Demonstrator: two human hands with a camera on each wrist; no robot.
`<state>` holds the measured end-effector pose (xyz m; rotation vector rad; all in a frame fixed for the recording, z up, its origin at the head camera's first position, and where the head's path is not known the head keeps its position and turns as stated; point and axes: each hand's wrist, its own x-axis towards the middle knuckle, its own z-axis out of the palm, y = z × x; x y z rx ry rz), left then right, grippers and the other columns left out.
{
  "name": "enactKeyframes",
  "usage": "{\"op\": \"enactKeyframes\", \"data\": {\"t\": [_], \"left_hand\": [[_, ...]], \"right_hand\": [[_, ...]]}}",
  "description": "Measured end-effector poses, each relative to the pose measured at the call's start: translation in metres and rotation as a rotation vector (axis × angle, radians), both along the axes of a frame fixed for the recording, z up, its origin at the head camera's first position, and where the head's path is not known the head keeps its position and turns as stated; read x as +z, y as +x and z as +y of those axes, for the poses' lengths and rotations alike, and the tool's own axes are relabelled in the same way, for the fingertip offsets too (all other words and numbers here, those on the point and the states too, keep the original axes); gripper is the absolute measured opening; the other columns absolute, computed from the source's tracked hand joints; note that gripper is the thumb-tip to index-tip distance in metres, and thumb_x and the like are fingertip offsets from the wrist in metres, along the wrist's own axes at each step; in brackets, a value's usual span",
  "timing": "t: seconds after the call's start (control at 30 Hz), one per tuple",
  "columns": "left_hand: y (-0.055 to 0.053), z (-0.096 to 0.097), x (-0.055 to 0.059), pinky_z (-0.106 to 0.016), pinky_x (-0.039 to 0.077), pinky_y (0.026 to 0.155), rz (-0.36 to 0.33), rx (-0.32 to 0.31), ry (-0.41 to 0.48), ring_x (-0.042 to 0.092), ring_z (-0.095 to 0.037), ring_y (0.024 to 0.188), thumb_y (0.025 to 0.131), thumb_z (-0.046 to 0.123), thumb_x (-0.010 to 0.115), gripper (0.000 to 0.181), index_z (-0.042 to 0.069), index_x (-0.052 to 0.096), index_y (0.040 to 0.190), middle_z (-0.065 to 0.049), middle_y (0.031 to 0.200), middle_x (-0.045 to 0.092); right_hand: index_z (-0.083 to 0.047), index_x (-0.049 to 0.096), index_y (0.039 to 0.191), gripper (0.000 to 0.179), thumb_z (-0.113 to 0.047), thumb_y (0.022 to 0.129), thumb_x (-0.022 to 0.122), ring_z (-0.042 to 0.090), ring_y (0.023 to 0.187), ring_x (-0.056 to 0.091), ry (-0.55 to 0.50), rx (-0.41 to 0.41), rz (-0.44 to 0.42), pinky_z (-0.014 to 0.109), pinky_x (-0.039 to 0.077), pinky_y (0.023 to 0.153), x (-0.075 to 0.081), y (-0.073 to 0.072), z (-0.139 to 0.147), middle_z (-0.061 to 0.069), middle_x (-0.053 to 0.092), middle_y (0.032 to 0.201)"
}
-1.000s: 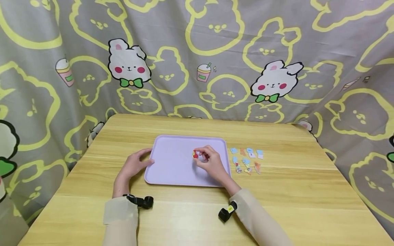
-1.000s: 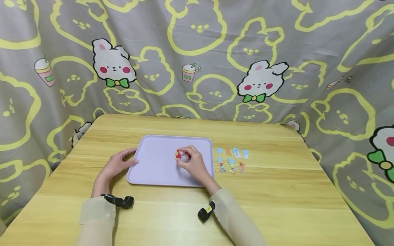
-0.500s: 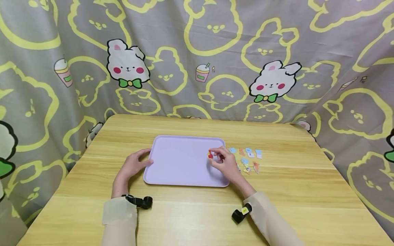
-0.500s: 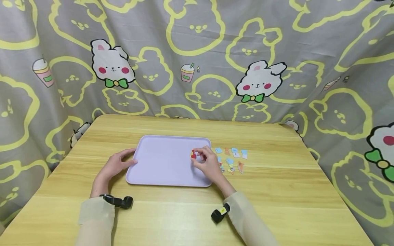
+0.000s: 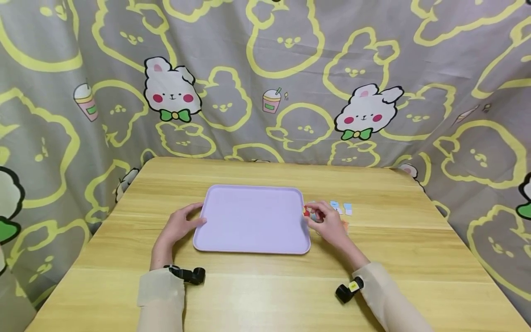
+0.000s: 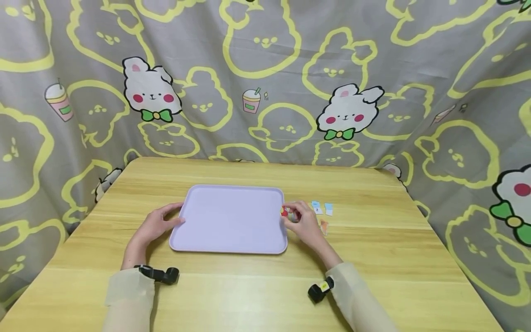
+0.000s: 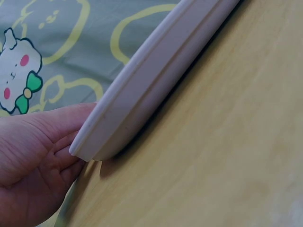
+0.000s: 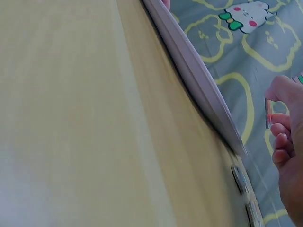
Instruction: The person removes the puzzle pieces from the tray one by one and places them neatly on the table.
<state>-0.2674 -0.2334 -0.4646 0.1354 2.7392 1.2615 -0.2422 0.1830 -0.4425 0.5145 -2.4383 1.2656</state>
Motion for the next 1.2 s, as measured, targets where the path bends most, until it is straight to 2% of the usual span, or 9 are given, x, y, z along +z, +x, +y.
{"op": "enactKeyframes", "data": {"t": [0.17,0.27,0.53,0.8,1.2], "left_hand": [[0.001,0.001,-0.002,-0.061,0.020,0.120,-0.012,-0.001,-0.003,0.025,-0.046,0.146,0.095,0.025,0.064,0.059,0.007,0.043,0.147,-0.023,0.155,0.036],[0.001,0.001,-0.003,-0.061,0.021,0.120,-0.010,0.000,-0.006,0.025,-0.046,0.146,0.095,0.025,0.064,0.059,0.007,0.043,0.147,-0.023,0.154,0.037],[0.001,0.000,-0.004,-0.061,0.021,0.120,-0.026,0.006,0.003,0.024,-0.045,0.147,0.095,0.024,0.064,0.059,0.009,0.043,0.148,-0.022,0.155,0.036],[0.000,-0.001,-0.005,-0.061,0.021,0.120,-0.025,0.006,0.001,0.024,-0.046,0.146,0.095,0.025,0.064,0.059,0.009,0.043,0.148,-0.023,0.155,0.036],[-0.001,-0.001,0.000,-0.062,0.020,0.120,-0.020,0.006,-0.006,0.024,-0.047,0.146,0.095,0.025,0.064,0.059,0.008,0.043,0.147,-0.023,0.155,0.035]], "right_hand": [[0.009,0.068,0.106,0.031,0.009,0.076,0.075,0.033,0.067,0.045,0.027,-0.037,0.037,0.009,0.032,0.057,-0.026,-0.009,0.025,0.023,0.056,0.081],[0.005,0.070,0.105,0.032,0.008,0.074,0.077,0.027,0.065,0.045,0.035,-0.041,0.068,0.010,0.033,0.055,-0.034,-0.011,0.039,0.018,0.057,0.079],[0.001,0.070,0.109,0.034,0.004,0.076,0.077,0.006,0.068,0.042,0.082,-0.067,0.043,0.013,0.036,0.055,-0.035,-0.004,0.070,0.009,0.055,0.080],[0.003,0.068,0.111,0.034,0.002,0.077,0.076,0.004,0.069,0.044,0.128,-0.096,-0.007,0.013,0.040,0.055,-0.034,0.000,0.094,0.007,0.056,0.085],[0.005,0.068,0.108,0.033,0.007,0.076,0.074,0.004,0.069,0.042,0.231,-0.113,0.004,0.014,0.037,0.054,-0.033,0.005,0.132,0.007,0.055,0.084]]}}
